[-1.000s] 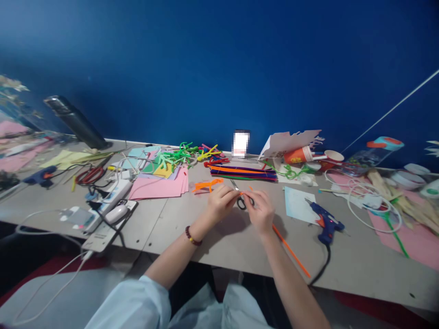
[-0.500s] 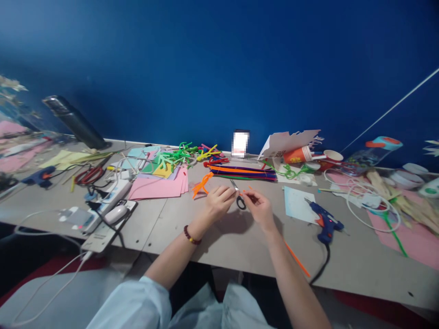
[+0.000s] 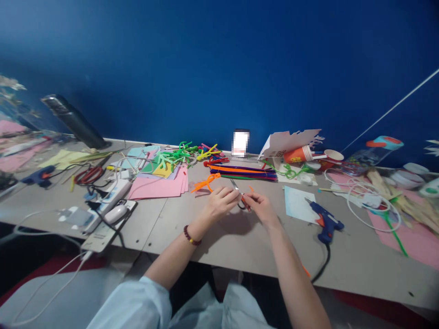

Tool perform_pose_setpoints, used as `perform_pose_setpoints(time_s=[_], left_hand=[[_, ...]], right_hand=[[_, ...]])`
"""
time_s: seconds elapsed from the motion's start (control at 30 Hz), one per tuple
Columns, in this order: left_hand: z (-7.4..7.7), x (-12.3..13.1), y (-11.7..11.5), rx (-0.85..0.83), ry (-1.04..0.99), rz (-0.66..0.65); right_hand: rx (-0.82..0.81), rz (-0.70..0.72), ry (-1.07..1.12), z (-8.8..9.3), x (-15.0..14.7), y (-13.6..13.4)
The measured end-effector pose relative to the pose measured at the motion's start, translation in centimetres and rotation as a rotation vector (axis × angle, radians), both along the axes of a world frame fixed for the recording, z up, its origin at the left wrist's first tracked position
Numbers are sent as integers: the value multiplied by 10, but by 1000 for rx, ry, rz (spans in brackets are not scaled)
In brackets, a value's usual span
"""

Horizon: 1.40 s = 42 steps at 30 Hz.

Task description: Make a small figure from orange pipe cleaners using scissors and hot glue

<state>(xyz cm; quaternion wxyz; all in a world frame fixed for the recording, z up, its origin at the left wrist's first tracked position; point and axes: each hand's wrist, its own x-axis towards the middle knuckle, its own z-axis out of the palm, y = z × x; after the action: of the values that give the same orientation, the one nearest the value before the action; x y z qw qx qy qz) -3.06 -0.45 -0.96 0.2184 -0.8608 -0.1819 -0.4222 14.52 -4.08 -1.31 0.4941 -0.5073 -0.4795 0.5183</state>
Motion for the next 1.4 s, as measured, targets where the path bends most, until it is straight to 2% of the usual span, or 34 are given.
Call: perform_pose_setpoints(time_s=[0.2, 0.37, 0.53, 0.63, 0.77, 0.9, 1.1, 1.3, 1.4], left_hand=[[2, 2, 0, 50, -11, 15], [3, 3, 0, 32, -41, -9], [9, 4, -4, 33, -79, -15], [12, 5, -6, 67, -127, -1], [10, 6, -5, 90, -176, -6], [7, 6, -6, 70, -174, -30], [9, 3, -13, -74, -118, 10], [9, 5, -12, -85, -137, 33], [8, 5, -11, -92, -179, 32]], right_hand=[[26, -21, -47, 3, 0, -2], [131, -54, -104, 0, -3, 0], [258, -288, -250, -5, 2, 2], [243, -412, -235, -4, 6, 1], [190, -488, -223, 0, 7, -1], [226, -551, -147, 1, 6, 0], [248, -519, 7, 1, 6, -1], [260, -476, -141, 1, 2, -2], [358, -453, -186, 1, 1, -4]])
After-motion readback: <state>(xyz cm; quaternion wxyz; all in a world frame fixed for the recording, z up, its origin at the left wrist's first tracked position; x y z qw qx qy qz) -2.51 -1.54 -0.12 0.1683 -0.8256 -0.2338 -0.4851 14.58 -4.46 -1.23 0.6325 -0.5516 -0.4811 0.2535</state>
